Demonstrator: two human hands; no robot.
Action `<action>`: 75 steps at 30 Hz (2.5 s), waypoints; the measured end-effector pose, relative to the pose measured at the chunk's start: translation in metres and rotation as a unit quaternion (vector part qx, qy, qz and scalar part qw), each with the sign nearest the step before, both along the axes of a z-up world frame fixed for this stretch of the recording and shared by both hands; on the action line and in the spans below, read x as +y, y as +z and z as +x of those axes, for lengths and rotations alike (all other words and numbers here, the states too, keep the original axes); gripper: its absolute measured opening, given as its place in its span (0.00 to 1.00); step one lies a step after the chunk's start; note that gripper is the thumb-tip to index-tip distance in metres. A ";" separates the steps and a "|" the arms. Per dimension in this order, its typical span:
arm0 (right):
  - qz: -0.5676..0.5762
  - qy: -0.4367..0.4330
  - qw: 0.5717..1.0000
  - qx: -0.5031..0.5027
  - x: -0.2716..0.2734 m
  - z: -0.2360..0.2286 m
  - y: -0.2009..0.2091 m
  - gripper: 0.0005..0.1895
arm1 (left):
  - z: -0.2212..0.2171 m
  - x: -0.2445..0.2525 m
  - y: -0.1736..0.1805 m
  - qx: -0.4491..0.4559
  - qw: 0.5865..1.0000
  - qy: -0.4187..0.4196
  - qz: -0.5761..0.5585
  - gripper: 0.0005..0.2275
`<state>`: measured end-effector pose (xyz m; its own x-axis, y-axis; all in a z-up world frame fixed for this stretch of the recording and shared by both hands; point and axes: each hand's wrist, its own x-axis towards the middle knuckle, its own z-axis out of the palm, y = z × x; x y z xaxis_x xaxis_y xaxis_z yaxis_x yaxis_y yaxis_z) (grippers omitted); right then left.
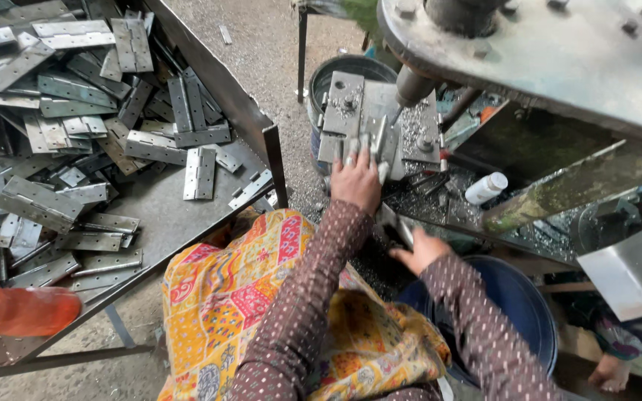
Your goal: The person repeatedly picks up metal hinge pieces from a bin, places them under a press, and operates the machine to punch holes. The processed pieces are then returned to the bin. This cycle continues throughout the clip.
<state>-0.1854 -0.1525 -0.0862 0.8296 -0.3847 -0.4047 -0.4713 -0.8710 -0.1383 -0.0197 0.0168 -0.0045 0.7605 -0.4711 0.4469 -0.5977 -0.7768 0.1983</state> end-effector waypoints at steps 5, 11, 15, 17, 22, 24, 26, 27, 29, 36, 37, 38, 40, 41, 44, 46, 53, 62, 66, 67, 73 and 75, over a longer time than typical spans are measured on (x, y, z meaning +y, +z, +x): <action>-0.005 0.007 0.998 -0.068 0.023 -0.009 0.022 0.35 | 0.019 -0.020 -0.006 0.062 0.998 0.000 0.002 0.14; 0.011 -0.017 0.997 -0.068 0.037 -0.024 0.013 0.34 | 0.001 -0.005 -0.007 0.063 0.998 -0.006 0.008 0.15; -0.005 0.017 1.000 -0.017 0.012 0.002 0.022 0.37 | 0.006 -0.003 0.000 0.002 1.000 0.005 0.018 0.14; -0.006 0.023 0.999 -0.026 0.005 -0.001 0.015 0.37 | 0.010 -0.007 0.000 0.015 1.000 0.005 0.023 0.13; -0.024 -0.009 0.996 -0.082 0.019 -0.031 -0.049 0.37 | 0.026 -0.017 0.003 0.073 0.997 -0.009 0.018 0.14; -0.035 -0.011 0.992 -0.119 0.025 -0.038 -0.077 0.36 | 0.027 -0.015 0.002 0.055 0.998 -0.006 0.013 0.14; -0.047 -0.012 0.992 -0.115 0.029 -0.044 -0.090 0.35 | 0.022 -0.009 -0.003 0.058 0.998 -0.004 0.003 0.15; -0.051 -0.014 0.993 -0.109 0.031 -0.048 -0.089 0.34 | 0.015 -0.005 -0.007 0.069 0.998 -0.005 -0.004 0.15; 0.001 -0.021 0.995 -0.098 0.021 -0.037 -0.068 0.37 | 0.011 -0.005 -0.006 0.079 0.997 -0.014 -0.008 0.15; -0.004 0.015 1.000 -0.023 0.003 -0.005 0.004 0.37 | 0.032 -0.023 0.009 0.115 0.993 -0.023 0.031 0.14; 0.004 -0.001 1.000 -0.026 0.003 -0.005 -0.001 0.37 | 0.035 -0.027 0.011 0.144 0.989 -0.022 0.022 0.14; 0.013 -0.018 0.999 -0.030 0.009 -0.012 -0.012 0.37 | 0.037 -0.029 0.012 0.137 0.990 -0.025 0.024 0.14; 0.009 -0.031 0.996 -0.080 0.023 -0.029 -0.043 0.35 | 0.036 -0.030 0.011 0.121 0.992 -0.030 0.029 0.14; -0.003 -0.027 0.992 -0.126 0.030 -0.036 -0.059 0.34 | 0.032 -0.029 0.009 0.112 0.993 -0.032 0.027 0.14; -0.003 -0.019 0.990 -0.141 0.031 -0.044 -0.080 0.33 | 0.017 -0.020 -0.002 0.100 0.994 -0.029 0.020 0.15; 0.017 -0.026 0.994 -0.102 0.023 -0.037 -0.068 0.34 | 0.014 -0.016 -0.006 0.094 0.995 -0.031 0.016 0.16; 0.011 0.006 0.999 -0.036 -0.005 -0.010 -0.005 0.37 | 0.054 -0.031 -0.005 0.043 0.999 -0.025 0.017 0.13; -0.041 -0.020 0.994 -0.095 0.010 -0.044 -0.111 0.36 | 0.045 -0.013 0.001 0.068 0.994 -0.058 -0.062 0.08; 0.022 -0.009 0.992 -0.126 -0.002 -0.036 -0.038 0.36 | 0.034 0.045 0.002 0.003 0.987 -0.021 -0.160 0.16; 0.044 -0.049 0.995 -0.074 -0.006 -0.030 -0.013 0.34 | 0.036 0.068 -0.005 -0.005 0.983 0.040 -0.182 0.15; 0.051 -0.063 0.996 0.021 0.020 0.000 0.072 0.36 | 0.100 0.221 -0.068 0.126 0.945 0.272 -0.134 0.23; 0.058 -0.070 0.995 0.032 0.022 0.004 0.076 0.34 | 0.132 0.253 -0.077 0.218 0.942 0.254 0.001 0.30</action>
<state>-0.1812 -0.1301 -0.0099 0.7418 -0.4429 -0.5036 -0.5985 -0.7759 -0.1992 0.1120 0.2694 -0.0819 0.9992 0.0035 0.0390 -0.0098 -0.9417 0.3364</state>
